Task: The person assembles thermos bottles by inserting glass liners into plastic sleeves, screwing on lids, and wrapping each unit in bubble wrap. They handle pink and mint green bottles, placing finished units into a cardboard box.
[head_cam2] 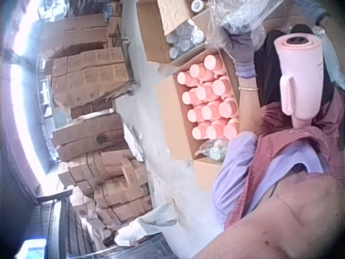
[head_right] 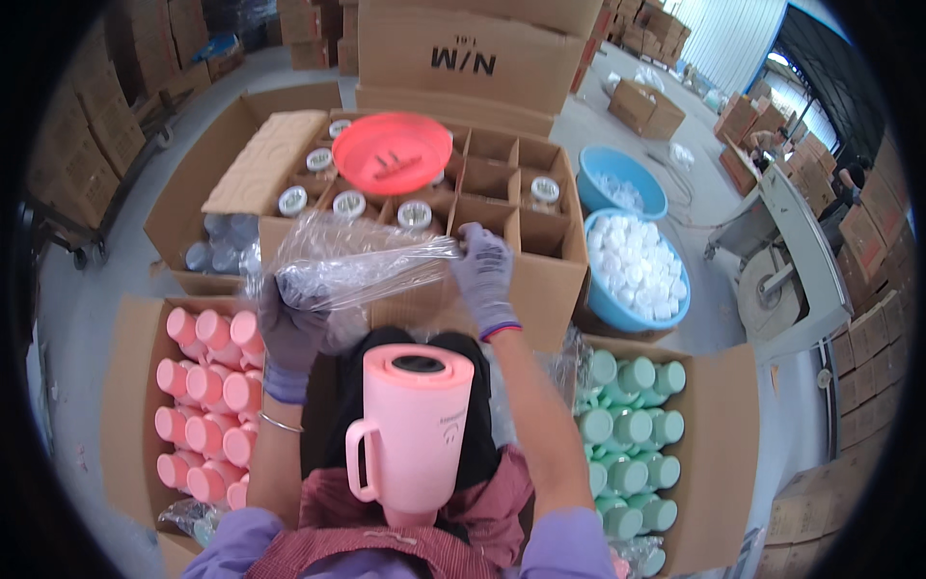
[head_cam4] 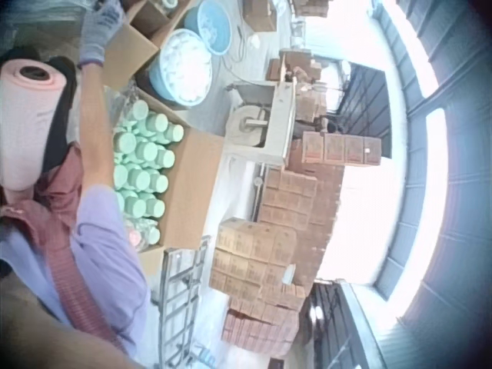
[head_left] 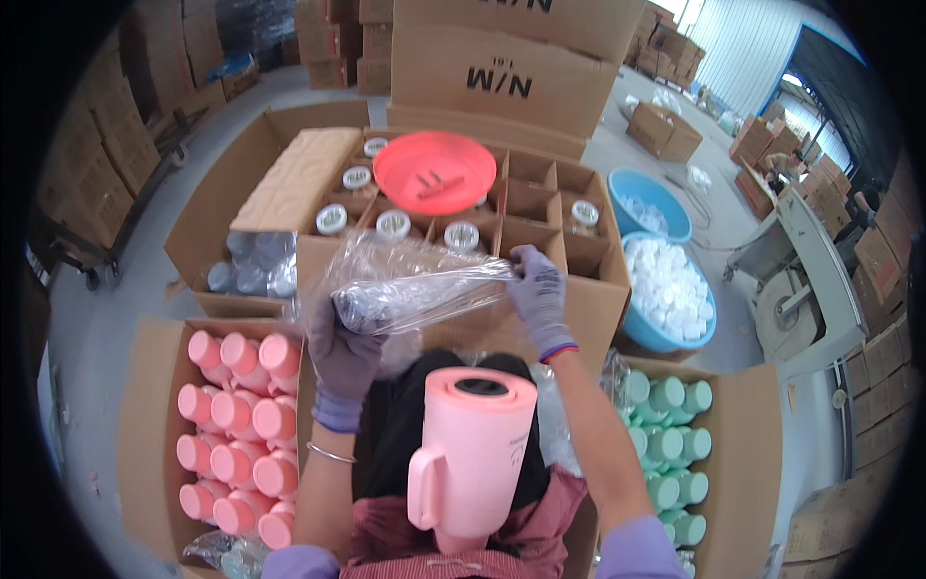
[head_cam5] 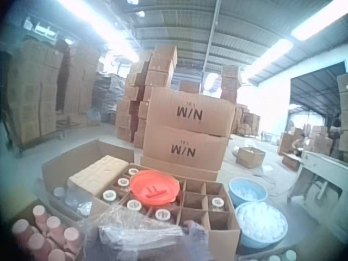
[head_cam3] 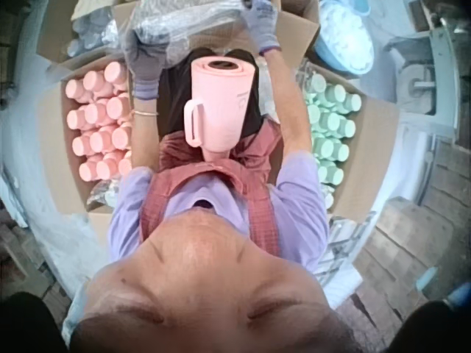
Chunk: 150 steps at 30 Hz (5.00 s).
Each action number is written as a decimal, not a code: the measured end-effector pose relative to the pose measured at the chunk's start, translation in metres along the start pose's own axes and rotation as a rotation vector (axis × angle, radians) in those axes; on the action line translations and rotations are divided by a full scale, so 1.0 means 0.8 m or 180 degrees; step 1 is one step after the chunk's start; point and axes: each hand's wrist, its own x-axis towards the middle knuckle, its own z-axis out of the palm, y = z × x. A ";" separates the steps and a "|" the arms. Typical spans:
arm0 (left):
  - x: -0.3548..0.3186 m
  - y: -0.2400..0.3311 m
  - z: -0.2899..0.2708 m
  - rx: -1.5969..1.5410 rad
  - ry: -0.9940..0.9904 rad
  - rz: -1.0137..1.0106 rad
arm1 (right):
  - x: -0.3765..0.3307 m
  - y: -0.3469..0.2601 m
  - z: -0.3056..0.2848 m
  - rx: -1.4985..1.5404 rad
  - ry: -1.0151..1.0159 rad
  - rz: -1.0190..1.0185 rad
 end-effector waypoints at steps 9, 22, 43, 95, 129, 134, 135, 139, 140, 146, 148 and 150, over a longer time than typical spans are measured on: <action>-0.143 0.035 -0.010 0.2617 -0.1491 -0.1039 | -0.284 -0.047 -0.063 0.1099 0.1095 -0.0488; -0.134 0.056 0.024 0.4907 -0.1509 -0.1983 | -0.295 -0.017 -0.058 -0.0491 -0.0047 -0.0724; -0.143 0.007 0.016 0.3992 -0.0044 0.0001 | -0.283 -0.026 -0.083 0.2569 0.0103 0.1479; -0.205 0.073 -0.039 0.4075 -0.1134 -0.1494 | -0.392 0.010 -0.092 0.0263 -0.0771 -0.2030; -0.033 0.087 -0.090 0.2345 -0.0999 -0.2878 | -0.796 0.153 -0.192 -0.2232 -0.1270 0.2819; 0.002 0.088 -0.111 0.1852 -0.1295 -0.3139 | -0.722 0.133 -0.310 -0.0746 -0.0915 0.3354; 0.003 0.085 -0.115 0.1761 -0.1406 -0.3186 | -0.710 0.150 -0.336 -0.0890 0.0109 0.3389; -0.029 0.024 -0.115 0.1358 -0.1140 -0.3150 | -0.781 0.270 -0.375 -0.1987 0.0193 0.4453; -0.032 0.015 -0.115 0.1351 -0.1120 -0.3189 | -0.811 0.303 -0.362 -0.2222 -0.0100 0.4847; -0.034 -0.003 -0.117 0.1424 -0.1155 -0.3369 | -0.842 0.315 -0.372 -0.1833 0.1251 0.4152; -0.028 -0.022 -0.117 0.1419 -0.1228 -0.3444 | -0.814 0.279 -0.446 -0.2254 0.1777 0.3346; -0.028 -0.050 -0.116 0.1341 -0.1277 -0.3506 | -0.771 0.238 -0.501 -0.0318 0.2894 0.3286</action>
